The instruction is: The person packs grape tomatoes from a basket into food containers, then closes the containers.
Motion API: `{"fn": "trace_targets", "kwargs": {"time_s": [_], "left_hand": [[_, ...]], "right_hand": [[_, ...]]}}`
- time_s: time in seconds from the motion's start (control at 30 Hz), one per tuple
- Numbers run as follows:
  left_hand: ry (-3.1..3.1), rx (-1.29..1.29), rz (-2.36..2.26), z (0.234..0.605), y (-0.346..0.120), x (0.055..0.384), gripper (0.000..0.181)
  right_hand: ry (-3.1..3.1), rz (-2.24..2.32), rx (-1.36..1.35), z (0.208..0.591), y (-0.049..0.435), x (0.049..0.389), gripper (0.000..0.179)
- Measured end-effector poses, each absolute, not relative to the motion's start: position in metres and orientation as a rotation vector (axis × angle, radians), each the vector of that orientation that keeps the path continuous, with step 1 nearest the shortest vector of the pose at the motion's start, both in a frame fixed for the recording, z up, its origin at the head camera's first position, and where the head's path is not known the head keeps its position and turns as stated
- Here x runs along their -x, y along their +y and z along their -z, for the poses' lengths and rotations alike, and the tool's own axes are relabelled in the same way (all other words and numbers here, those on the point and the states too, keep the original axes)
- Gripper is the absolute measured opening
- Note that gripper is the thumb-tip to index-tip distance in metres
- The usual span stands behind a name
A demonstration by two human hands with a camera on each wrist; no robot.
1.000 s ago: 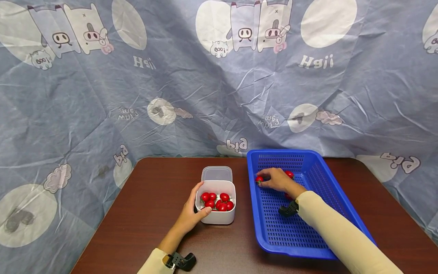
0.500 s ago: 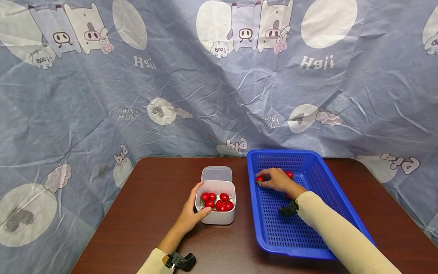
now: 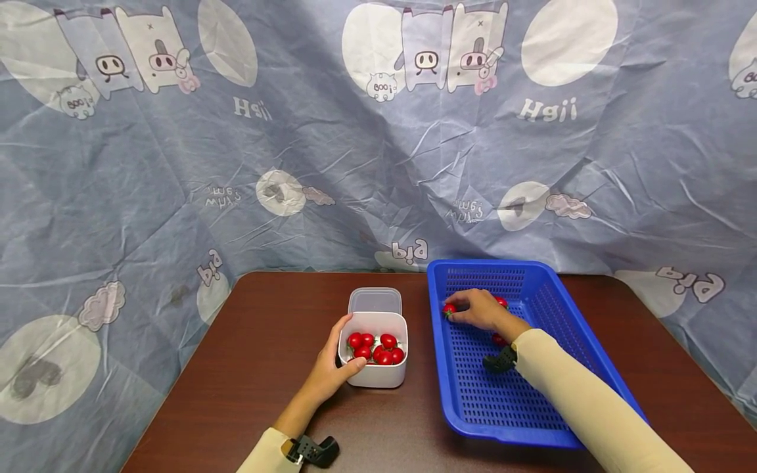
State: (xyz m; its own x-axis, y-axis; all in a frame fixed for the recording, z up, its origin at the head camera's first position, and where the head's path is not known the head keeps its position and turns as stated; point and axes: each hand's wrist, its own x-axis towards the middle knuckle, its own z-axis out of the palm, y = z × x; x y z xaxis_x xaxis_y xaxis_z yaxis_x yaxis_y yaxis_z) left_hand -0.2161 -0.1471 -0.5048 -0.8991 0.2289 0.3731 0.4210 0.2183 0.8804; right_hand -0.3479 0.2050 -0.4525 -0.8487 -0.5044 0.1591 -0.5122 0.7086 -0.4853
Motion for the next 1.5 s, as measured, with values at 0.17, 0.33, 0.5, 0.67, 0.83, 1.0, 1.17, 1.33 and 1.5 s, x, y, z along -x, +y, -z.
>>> {"fn": "trace_targets", "kwargs": {"time_s": [0.17,0.33,0.5,0.67,0.83,1.0,1.17,1.33,1.5], "left_hand": [[-2.313,0.641,1.744,0.514,-0.149,0.221,0.081],[-2.321,0.611,1.747,0.513,-0.148,0.221,0.081],[-2.306,0.580,1.775,0.513,-0.147,0.221,0.082],[-2.316,0.574,1.766,0.514,-0.148,0.221,0.082],[-2.314,0.581,1.768,0.515,-0.148,0.221,0.080],[-2.320,0.596,1.758,0.511,-0.147,0.218,0.080],[-2.305,0.649,1.763,0.489,-0.145,0.206,0.080],[-2.317,0.656,1.750,0.480,-0.144,0.202,0.080],[-2.308,0.642,1.725,0.497,-0.146,0.211,0.081]], "right_hand": [[-2.888,-0.841,-0.840,0.452,0.206,0.349,0.034],[-2.865,-0.831,-0.813,0.451,0.208,0.350,0.034],[-2.853,-0.862,-0.795,0.446,0.207,0.349,0.035],[-2.838,-0.893,-0.791,0.439,0.207,0.345,0.036],[-2.813,-0.935,-0.790,0.435,0.208,0.342,0.036],[-2.779,-1.033,-0.743,0.433,0.210,0.342,0.038],[-2.737,-1.095,-0.736,0.430,0.212,0.342,0.039],[-2.725,-1.118,-0.705,0.424,0.212,0.340,0.041],[-2.716,-1.145,-0.674,0.416,0.211,0.336,0.043]]}}
